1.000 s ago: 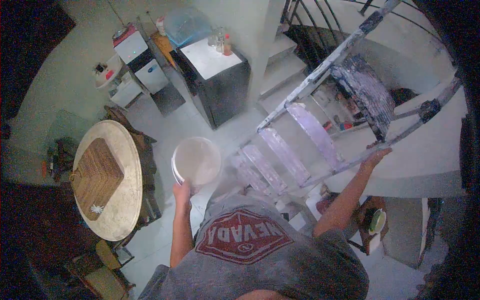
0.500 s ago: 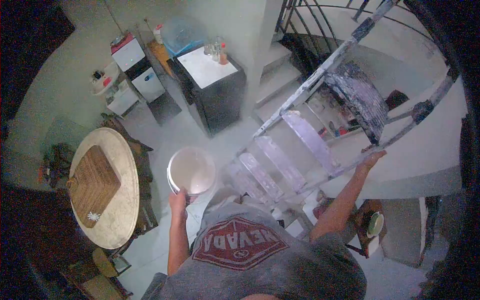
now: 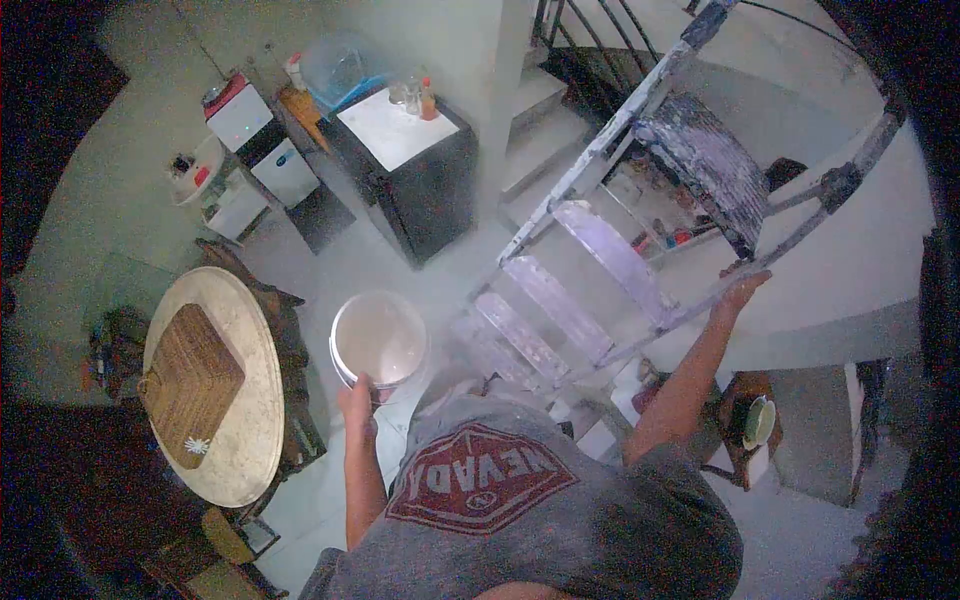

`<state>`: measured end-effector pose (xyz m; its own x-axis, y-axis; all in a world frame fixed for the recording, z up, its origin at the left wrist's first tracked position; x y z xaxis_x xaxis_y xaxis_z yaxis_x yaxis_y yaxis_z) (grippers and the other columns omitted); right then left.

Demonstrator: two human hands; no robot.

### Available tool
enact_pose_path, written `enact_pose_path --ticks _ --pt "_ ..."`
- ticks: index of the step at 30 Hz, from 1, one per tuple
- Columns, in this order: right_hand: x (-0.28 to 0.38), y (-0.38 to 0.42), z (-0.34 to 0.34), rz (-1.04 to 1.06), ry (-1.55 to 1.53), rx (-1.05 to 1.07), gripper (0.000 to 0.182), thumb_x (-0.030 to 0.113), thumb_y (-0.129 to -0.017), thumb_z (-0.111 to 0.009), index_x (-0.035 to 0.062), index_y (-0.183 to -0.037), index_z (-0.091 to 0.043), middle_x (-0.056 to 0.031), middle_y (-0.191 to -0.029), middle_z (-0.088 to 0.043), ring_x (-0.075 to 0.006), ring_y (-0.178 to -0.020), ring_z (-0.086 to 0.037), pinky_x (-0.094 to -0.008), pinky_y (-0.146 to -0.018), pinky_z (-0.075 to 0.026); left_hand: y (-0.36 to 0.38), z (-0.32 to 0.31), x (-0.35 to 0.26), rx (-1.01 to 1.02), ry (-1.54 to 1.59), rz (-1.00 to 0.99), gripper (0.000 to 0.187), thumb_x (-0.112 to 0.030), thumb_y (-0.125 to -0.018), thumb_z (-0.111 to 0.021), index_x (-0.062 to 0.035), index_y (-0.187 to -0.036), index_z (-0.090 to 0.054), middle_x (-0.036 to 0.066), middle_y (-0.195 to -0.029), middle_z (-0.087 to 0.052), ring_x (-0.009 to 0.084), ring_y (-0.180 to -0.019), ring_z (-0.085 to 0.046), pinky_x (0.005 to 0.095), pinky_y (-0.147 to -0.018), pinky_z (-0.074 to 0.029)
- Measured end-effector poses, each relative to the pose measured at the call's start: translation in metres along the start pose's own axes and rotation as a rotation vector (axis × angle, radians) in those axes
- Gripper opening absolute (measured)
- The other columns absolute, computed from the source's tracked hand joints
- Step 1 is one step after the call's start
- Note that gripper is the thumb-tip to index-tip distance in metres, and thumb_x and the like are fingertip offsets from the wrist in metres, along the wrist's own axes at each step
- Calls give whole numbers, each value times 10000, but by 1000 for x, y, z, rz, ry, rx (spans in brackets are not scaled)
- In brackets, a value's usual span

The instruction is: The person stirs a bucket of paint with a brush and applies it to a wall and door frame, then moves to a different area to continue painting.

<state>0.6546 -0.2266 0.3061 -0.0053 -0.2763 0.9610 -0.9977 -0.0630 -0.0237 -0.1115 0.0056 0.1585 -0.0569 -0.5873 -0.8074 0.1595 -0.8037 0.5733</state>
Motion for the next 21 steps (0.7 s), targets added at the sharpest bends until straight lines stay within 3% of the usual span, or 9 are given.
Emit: enact_pose_path --ticks 4,7,11,16,18,20,21 --pt "2 3 2 13 33 -34 695 698 -923 -200 83 -1114 -461 -49 -753 -489 -187 -634 -457 -344 -602 -423 2 1 0 -2 38 -9 215 -205 -847 -575 6 -887 -578 74 -745 -610 151 -568 -582 288 -491 -440" --pt "4 0 -3 10 5 34 694 692 -926 -193 82 -1124 -459 -51 -770 -498 -187 -652 -476 -348 -619 -439 5 8 0 -52 75 7 271 -189 -807 -582 25 -972 -587 64 -757 -576 157 -570 -554 296 -497 -452" --pt "-1 -7 5 35 52 -19 715 699 -921 -176 104 -1215 -441 -69 -836 -519 -200 -681 -492 -375 -624 -448 2 20 8 -40 82 28 265 -190 -813 -578 23 -970 -594 72 -781 -590 156 -566 -550 301 -505 -450" --pt "4 -4 0 -18 68 13 736 710 -912 -144 101 -1190 -450 -70 -840 -523 -200 -685 -492 -381 -622 -452 -18 51 27 -58 43 44 264 -201 -826 -585 14 -977 -605 61 -793 -597 142 -585 -544 295 -506 -435" --pt "0 -3 3 2 147 16 746 716 -907 -136 99 -1175 -458 -73 -845 -527 -198 -688 -493 -378 -616 -455 -14 55 21 -80 -24 7 239 -166 -905 -504 60 -939 -574 97 -757 -619 153 -541 -581 263 -478 -426" --pt "-12 -32 19 -46 17 -28 768 736 -892 -117 102 -1138 -474 -83 -825 -532 -201 -670 -494 -380 -584 -459 -30 68 40 -94 29 13 267 -168 -907 -503 82 -980 -564 115 -777 -629 167 -567 -605 268 -487 -444" --pt "-6 -31 15 -1 78 7 763 707 -903 -70 97 -1115 -475 -93 -813 -537 -240 -665 -498 -403 -596 -435 -36 72 41 -95 84 -1 300 -170 -909 -502 104 -1021 -554 133 -797 -639 181 -592 -629 273 -495 -462"
Point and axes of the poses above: each hand's wrist, its own y-axis away from the middle knuckle, its own z-axis out of the back of the hand, x = y × z, the point moved 8 cm from there along -y, towards the middle knuckle
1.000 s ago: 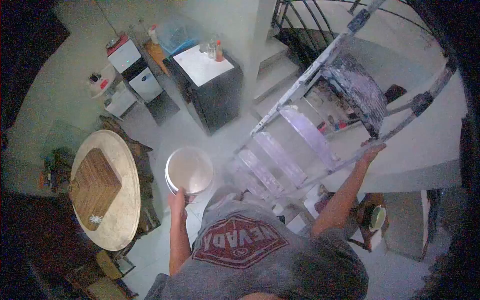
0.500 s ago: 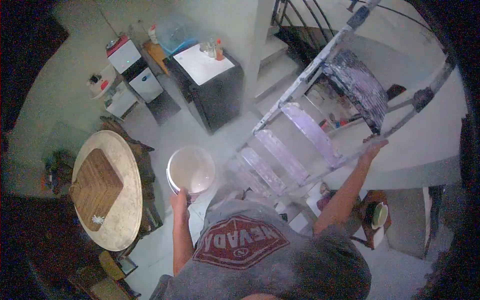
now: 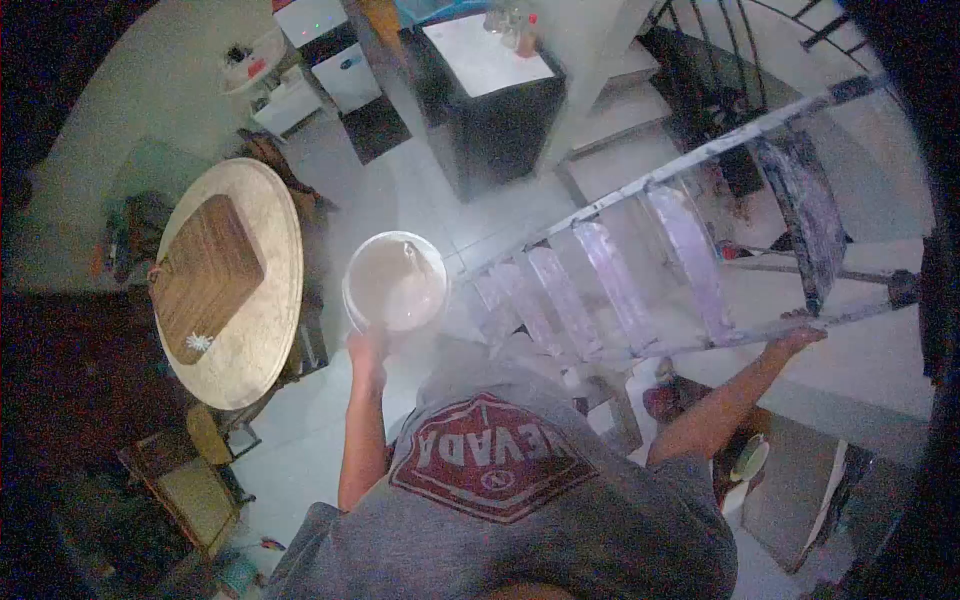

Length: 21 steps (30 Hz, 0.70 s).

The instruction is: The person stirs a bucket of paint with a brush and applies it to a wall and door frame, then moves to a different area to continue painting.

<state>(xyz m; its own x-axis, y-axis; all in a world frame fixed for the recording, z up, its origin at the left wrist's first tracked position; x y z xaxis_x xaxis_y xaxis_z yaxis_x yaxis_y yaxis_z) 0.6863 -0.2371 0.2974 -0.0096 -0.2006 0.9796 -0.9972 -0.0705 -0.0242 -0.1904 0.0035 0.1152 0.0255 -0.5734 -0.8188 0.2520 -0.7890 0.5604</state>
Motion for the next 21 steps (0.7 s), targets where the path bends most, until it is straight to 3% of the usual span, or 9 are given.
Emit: enact_pose_path --ticks 3,4,9,11,15,16,19,21 --pt "10 8 -3 51 67 -65 756 698 -904 -54 104 -1109 -475 -93 -787 -537 -240 -658 -499 -401 -587 -439 -10 16 2 -13 113 -54 335 -168 -909 -505 122 -1073 -534 155 -830 -652 209 -659 -662 288 -512 -484" --pt "4 4 0 -8 22 -68 662 612 -944 -95 110 -1071 -508 -88 -735 -536 -220 -555 -478 -393 -532 -459 -6 18 -8 -37 82 -64 333 -164 -911 -501 129 -1066 -537 149 -835 -652 216 -671 -658 302 -534 -511" --pt "13 -3 1 123 194 25 698 645 -929 -126 81 -1090 -504 -89 -687 -544 -249 -557 -522 -437 -575 -488 -27 48 8 -92 -52 80 277 -156 -896 -531 93 -1009 -572 124 -824 -643 185 -647 -623 305 -565 -503" --pt "-4 -37 26 122 89 109 689 633 -934 -218 60 -1173 -516 -120 -809 -643 -270 -672 -616 -433 -658 -523 -38 60 11 -85 -48 78 269 -162 -879 -554 75 -1005 -580 111 -834 -635 167 -646 -606 294 -553 -465" --pt "3 -22 8 185 171 81 643 588 -938 -268 48 -1183 -518 -128 -882 -628 -273 -739 -607 -427 -709 -505 -78 68 22 33 -135 111 288 -186 -876 -560 57 -1031 -574 94 -867 -629 167 -655 -592 299 -560 -452" --pt "1 -21 6 204 188 77 632 576 -939 -281 45 -1186 -518 -131 -900 -624 -273 -756 -604 -425 -722 -500 -86 53 22 23 -194 86 252 -187 -879 -554 25 -1012 -582 76 -810 -624 160 -643 -578 302 -563 -444" --pt "17 4 -6 286 261 94 600 542 -941 -318 36 -1194 -520 -137 -954 -613 -275 -806 -597 -421 -760 -487 -150 77 87 76 -132 70 218 -203 -876 -561 -4 -954 -606 68 -773 -624 151 -636 -569 301 -569 -430" --pt "16 34 -12 347 293 104 580 520 -943 -344 31 -1200 -521 -141 -990 -605 -276 -840 -592 -418 -785 -478 -187 88 116 81 -259 80 205 -218 -875 -571 -19 -890 -620 68 -764 -623 146 -636 -569 298 -561 -421"
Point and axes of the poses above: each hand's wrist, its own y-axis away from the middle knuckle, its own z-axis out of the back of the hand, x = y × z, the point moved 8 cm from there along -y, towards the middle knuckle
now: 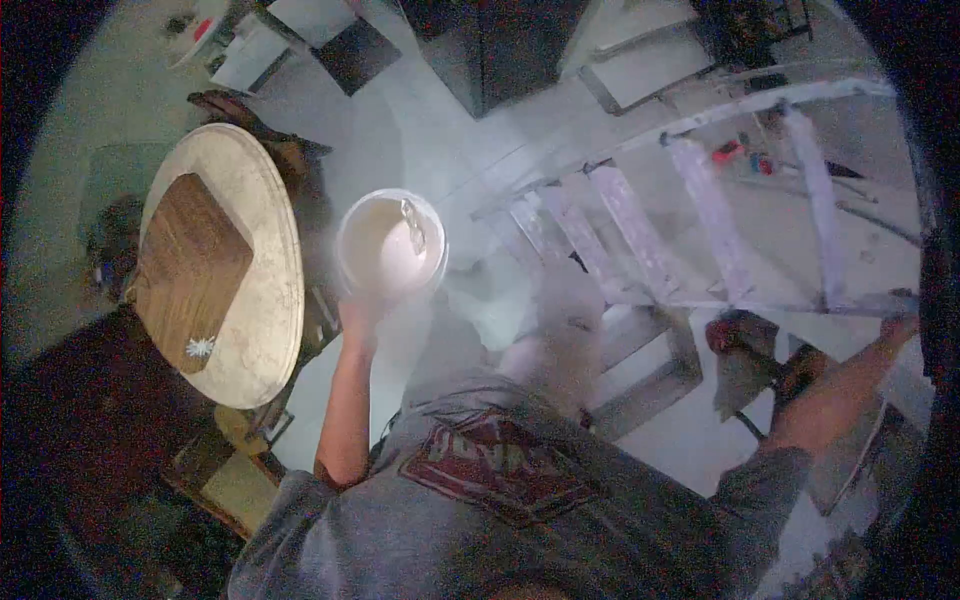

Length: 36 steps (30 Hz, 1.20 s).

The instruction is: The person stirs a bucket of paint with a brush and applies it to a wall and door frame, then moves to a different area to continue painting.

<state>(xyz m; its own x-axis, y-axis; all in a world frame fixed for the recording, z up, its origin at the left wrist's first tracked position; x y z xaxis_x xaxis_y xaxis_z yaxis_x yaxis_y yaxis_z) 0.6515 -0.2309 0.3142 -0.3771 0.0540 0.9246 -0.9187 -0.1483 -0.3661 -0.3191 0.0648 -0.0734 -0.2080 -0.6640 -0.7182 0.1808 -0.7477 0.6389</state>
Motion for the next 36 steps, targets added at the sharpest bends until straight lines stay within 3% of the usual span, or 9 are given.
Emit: enact_pose_path --ticks 8,16,19,20,22,29,31,35,36 --pt "-49 249 -20 317 129 -99 508 429 -950 -444 7 -1222 -525 -157 -1135 -575 -282 -973 -572 -405 -887 -443 -221 -4 160 85 91 -157 224 -197 -860 -589 19 -911 -614 74 -739 -614 176 -602 -586 322 -506 -445" --pt "-298 588 0 440 771 93 448 324 -928 -588 -27 -1202 -537 -132 -1183 -556 -233 -1077 -514 -370 -928 -421 -250 71 206 58 -102 8 394 -311 -863 -604 72 -951 -621 136 -847 -652 189 -704 -599 359 -623 -486" --pt "-386 751 16 -610 304 73 315 298 -911 -582 -6 -989 -614 -77 -874 -626 -207 -759 -576 -324 -692 -472 -243 86 184 162 -340 8 398 -215 -808 -620 124 -1013 -587 133 -802 -637 189 -638 -598 353 -541 -453" --pt "-333 779 -18 -357 412 201 256 258 -896 -583 8 -934 -621 -65 -817 -611 -165 -644 -547 -298 -597 -456 -239 85 184 136 -67 -31 361 -206 -803 -614 106 -984 -606 115 -717 -633 197 -584 -596 349 -515 -450" --pt "-378 852 -5 -658 385 261 256 257 -888 -596 6 -935 -625 -56 -731 -603 -158 -638 -584 -301 -581 -488 -259 70 197 156 -106 -2 361 -201 -821 -625 103 -1014 -600 132 -776 -650 205 -604 -622 337 -493 -482" --pt "-344 930 -93 -868 178 356 299 276 -942 -551 -7 -944 -646 -108 -829 -677 -189 -652 -633 -296 -619 -495 -250 -19 106 205 -116 -115 318 -141 -816 -584 88 -1037 -598 154 -840 -653 199 -627 -642 354 -502 -518" --pt "-327 895 -146 -325 599 509 279 244 -938 -564 -16 -885 -653 -89 -783 -669 -183 -664 -632 -299 -617 -485 -220 -46 45 345 -232 -214 295 -134 -814 -571 83 -1011 -604 154 -834 -650 202 -628 -643 347 -512 -516" --pt "-283 811 -297 -205 549 544 276 252 -906 -566 -13 -897 -646 -137 -735 -655 -200 -687 -624 -335 -672 -489 -247 -103 -18 439 -326 -394 267 -188 -792 -615 72 -843 -640 138 -702 -642 215 -583 -603 361 -522 -466" --pt "-259 782 -341 -330 442 672 308 284 -898 -591 -15 -949 -646 -213 -920 -658 -363 -872 -636 -426 -777 -486 -273 -122 -26 404 -528 -475 267 -215 -807 -617 50 -827 -627 127 -684 -634 215 -559 -595 354 -513 -459"
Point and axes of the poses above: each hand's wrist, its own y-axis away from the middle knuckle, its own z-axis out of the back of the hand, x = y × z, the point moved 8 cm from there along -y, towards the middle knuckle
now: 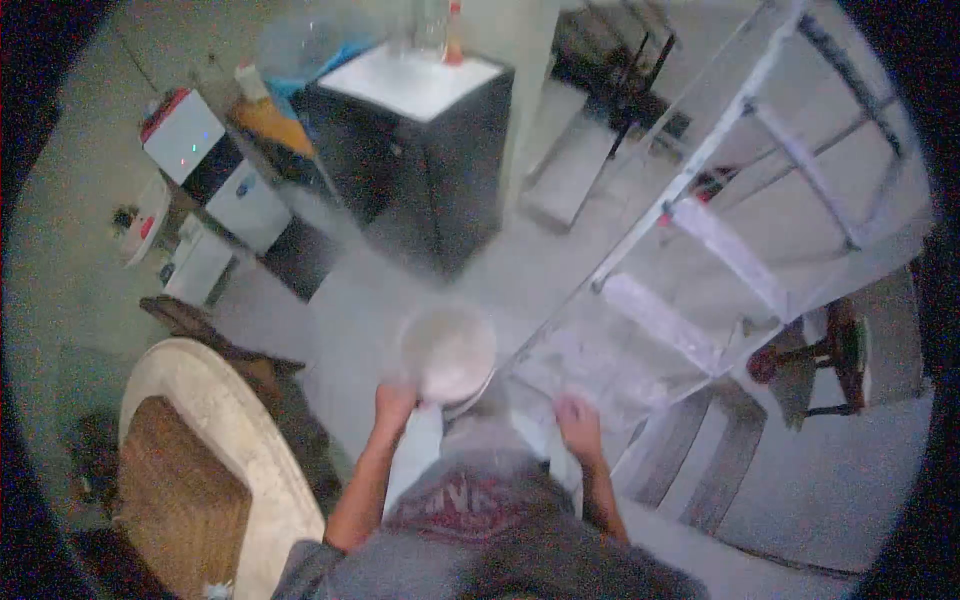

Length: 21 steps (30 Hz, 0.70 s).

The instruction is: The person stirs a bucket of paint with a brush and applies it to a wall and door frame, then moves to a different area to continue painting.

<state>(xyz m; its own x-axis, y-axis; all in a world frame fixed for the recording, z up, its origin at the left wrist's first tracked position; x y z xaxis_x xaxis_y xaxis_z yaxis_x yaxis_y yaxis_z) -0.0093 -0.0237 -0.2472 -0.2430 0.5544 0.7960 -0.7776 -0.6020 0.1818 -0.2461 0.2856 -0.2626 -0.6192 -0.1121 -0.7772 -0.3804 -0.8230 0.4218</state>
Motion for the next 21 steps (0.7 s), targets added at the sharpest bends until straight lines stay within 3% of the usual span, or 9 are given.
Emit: enact_pose_path --ticks 1,3,5,6,8,12,14,17,21 --pt "69 -27 5 -34 -62 47 289 267 -899 -591 -7 -971 -649 -193 -938 -670 -325 -899 -649 -401 -793 -493 0 5 -41 41 150 -161 267 -237 -824 -609 29 -806 -614 118 -668 -626 219 -535 -592 353 -515 -459" --pt "124 -86 -15 164 -18 144 256 236 -903 -575 15 -1014 -640 -172 -971 -672 -321 -907 -655 -382 -799 -504 -66 2 -15 35 -46 -282 247 -203 -845 -589 43 -861 -602 126 -709 -633 216 -534 -610 341 -465 -473" --pt "187 -133 -20 374 67 199 258 239 -886 -588 30 -1027 -639 -163 -990 -667 -337 -899 -648 -399 -790 -508 -80 10 -78 150 3 -274 237 -181 -852 -585 51 -894 -598 129 -726 -636 213 -547 -624 336 -448 -482" --pt "200 -154 -23 350 56 195 258 239 -886 -588 30 -1027 -639 -163 -990 -667 -337 -899 -648 -399 -790 -508 -90 14 -100 192 -6 -236 225 -155 -854 -585 58 -928 -591 133 -738 -638 210 -565 -637 333 -441 -496" --pt "244 -176 -19 645 51 172 196 179 -854 -593 22 -955 -654 -156 -884 -667 -342 -829 -641 -394 -733 -522 -102 17 -142 229 -38 -210 219 -128 -857 -585 65 -962 -584 136 -750 -639 207 -583 -650 329 -434 -511" --pt "273 -247 -62 574 360 103 175 165 -840 -595 40 -940 -664 -138 -847 -666 -313 -819 -659 -413 -717 -529 -142 16 -196 276 -164 -192 223 -101 -859 -591 66 -1005 -580 139 -762 -649 212 -589 -662 331 -461 -538" --pt "264 -284 -104 472 783 292 181 154 -791 -615 54 -921 -691 -136 -865 -688 -308 -760 -676 -470 -694 -531 -166 14 -210 289 -164 -221 226 -98 -858 -593 64 -1015 -580 139 -761 -652 214 -583 -662 330 -464 -542" --pt "257 -324 -140 606 920 249 124 125 -750 -617 72 -808 -713 -107 -782 -685 -261 -723 -684 -443 -617 -523 -207 2 -215 320 -304 -281 242 -131 -859 -600 55 -1015 -597 141 -746 -656 211 -564 -656 334 -468 -537" --pt "234 -365 -156 465 1106 185 104 123 -758 -615 107 -728 -713 -78 -720 -677 -224 -720 -683 -403 -588 -504 -243 -9 -241 333 -325 -400 258 -177 -854 -613 40 -991 -625 157 -753 -664 213 -567 -657 345 -508 -526"
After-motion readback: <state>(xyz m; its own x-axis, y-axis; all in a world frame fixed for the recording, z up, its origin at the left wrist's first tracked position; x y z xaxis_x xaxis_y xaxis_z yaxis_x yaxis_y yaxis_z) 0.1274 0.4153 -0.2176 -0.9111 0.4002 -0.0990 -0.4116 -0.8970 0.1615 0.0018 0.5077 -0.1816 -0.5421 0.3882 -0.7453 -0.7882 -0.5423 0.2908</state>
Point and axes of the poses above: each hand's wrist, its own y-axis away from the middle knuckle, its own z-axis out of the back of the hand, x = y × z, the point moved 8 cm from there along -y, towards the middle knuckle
